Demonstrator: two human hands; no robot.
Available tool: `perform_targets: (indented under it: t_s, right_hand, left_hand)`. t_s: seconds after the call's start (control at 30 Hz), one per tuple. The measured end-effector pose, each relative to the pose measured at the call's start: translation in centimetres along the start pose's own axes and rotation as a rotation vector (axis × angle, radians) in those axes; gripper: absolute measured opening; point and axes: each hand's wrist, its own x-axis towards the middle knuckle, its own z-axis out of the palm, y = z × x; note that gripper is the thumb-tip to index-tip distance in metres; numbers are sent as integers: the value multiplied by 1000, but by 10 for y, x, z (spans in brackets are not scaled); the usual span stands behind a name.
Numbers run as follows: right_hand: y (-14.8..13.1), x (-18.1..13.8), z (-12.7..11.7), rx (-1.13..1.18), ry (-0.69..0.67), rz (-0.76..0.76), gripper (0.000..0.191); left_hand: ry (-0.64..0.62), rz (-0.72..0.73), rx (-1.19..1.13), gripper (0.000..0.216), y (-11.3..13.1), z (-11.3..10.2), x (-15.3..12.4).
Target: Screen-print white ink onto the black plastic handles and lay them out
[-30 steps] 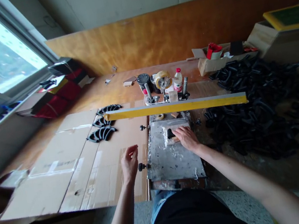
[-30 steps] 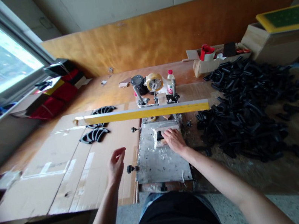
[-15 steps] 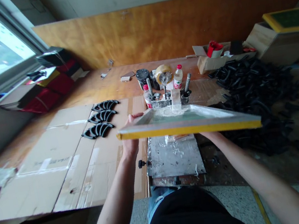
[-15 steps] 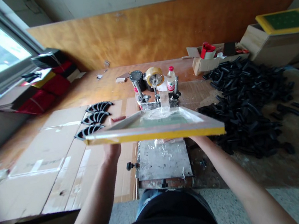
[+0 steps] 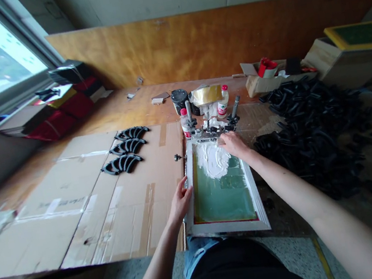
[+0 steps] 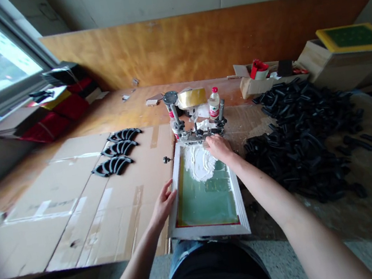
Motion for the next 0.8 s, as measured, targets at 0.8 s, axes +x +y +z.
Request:
perform_targets:
  t_s: [0.8]
  right_hand:
    - [-30, -83, 7, 140, 29, -574, 15]
  left_hand:
    - [20, -78, -113, 81, 7, 2, -6]
